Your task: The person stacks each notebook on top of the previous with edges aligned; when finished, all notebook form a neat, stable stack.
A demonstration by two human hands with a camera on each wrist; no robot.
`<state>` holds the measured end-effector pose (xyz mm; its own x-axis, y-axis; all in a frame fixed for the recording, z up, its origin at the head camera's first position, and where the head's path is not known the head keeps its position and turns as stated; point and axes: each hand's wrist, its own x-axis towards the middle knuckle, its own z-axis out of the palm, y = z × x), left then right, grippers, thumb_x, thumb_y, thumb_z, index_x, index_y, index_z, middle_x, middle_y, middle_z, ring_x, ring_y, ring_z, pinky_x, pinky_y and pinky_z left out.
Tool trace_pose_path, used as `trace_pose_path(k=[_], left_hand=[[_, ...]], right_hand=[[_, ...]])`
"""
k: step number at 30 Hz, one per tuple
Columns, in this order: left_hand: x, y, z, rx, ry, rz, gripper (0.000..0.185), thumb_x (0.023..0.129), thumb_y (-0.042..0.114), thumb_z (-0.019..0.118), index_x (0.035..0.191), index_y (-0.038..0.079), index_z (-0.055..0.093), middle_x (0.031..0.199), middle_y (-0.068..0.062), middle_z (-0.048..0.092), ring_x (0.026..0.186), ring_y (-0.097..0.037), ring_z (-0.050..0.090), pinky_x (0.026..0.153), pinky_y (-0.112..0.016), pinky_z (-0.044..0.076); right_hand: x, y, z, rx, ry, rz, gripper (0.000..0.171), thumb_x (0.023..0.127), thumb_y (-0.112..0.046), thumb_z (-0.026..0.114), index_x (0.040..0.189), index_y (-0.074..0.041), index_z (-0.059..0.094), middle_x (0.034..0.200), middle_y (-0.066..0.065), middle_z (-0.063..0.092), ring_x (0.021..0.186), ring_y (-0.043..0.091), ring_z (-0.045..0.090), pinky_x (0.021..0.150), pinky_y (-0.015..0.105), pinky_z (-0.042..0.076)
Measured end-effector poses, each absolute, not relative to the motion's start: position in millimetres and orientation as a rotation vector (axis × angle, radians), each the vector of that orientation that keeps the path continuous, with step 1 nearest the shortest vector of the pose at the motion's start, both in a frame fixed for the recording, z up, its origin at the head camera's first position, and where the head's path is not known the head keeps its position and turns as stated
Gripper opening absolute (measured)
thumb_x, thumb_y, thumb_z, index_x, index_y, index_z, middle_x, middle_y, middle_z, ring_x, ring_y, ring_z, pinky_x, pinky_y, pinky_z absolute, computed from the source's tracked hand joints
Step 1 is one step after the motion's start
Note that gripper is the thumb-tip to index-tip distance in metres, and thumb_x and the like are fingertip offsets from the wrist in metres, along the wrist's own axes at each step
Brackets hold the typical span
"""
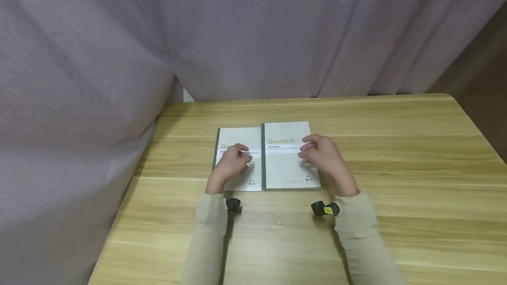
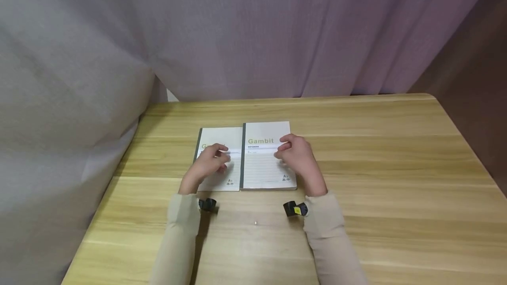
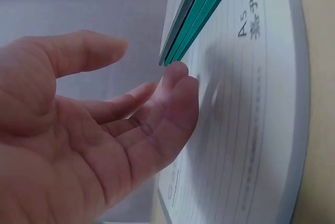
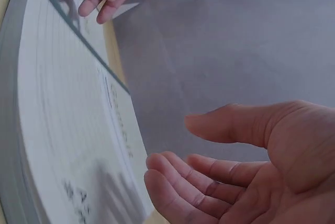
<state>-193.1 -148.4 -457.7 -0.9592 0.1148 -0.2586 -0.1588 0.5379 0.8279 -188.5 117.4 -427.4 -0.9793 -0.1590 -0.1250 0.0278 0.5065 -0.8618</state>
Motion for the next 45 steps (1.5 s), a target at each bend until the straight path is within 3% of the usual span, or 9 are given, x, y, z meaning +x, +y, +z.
trace_pose_path(k=[9, 17, 28, 45], left_hand=[[-190.8, -155.9, -456.6, -0.078, 2.491, 1.457, 0.04, 0.093, 0.005, 0.058, 0.129, -0.01, 0.054, 0.096, -0.016, 0.067, 0.07, -0.025, 0.067, 0.064, -0.033, 0.057], [-189.6, -165.6, -451.6, -0.076, 2.464, 1.551, 0.04, 0.096, 0.002, 0.058, 0.131, -0.014, 0.051, 0.1, -0.02, 0.063, 0.077, -0.034, 0.068, 0.067, -0.039, 0.06], [-186.4, -191.4, -445.3, -0.15, 2.476, 1.586, 0.041, 0.098, 0.007, 0.057, 0.134, -0.013, 0.05, 0.106, -0.025, 0.06, 0.085, -0.038, 0.067, 0.069, -0.038, 0.06], [-167.4, -234.9, -451.4, -0.383, 2.431, 1.67, 0.041, 0.1, 0.007, 0.055, 0.137, -0.011, 0.048, 0.112, -0.024, 0.058, 0.089, -0.026, 0.059, 0.075, -0.035, 0.056]], right_hand=[[-192.2, 100.6, -429.5, -0.178, 2.572, -1.434, 0.045, 0.091, -0.006, 0.069, 0.13, 0.013, 0.056, 0.111, 0.026, 0.069, 0.086, 0.031, 0.07, 0.077, 0.034, 0.056], [-194.0, 81.3, -429.8, -0.161, 2.563, -1.435, 0.044, 0.092, -0.01, 0.069, 0.129, 0.01, 0.058, 0.113, 0.023, 0.069, 0.091, 0.03, 0.069, 0.081, 0.039, 0.053], [-190.7, 47.6, -435.6, -0.223, 2.537, -1.473, 0.045, 0.09, -0.012, 0.069, 0.129, 0.008, 0.06, 0.111, 0.02, 0.071, 0.088, 0.028, 0.07, 0.076, 0.036, 0.053], [-171.3, -2.1, -443.4, -0.24, 2.538, -1.433, 0.05, 0.092, -0.014, 0.068, 0.134, 0.009, 0.055, 0.106, 0.016, 0.071, 0.089, 0.026, 0.068, 0.082, 0.04, 0.056]])
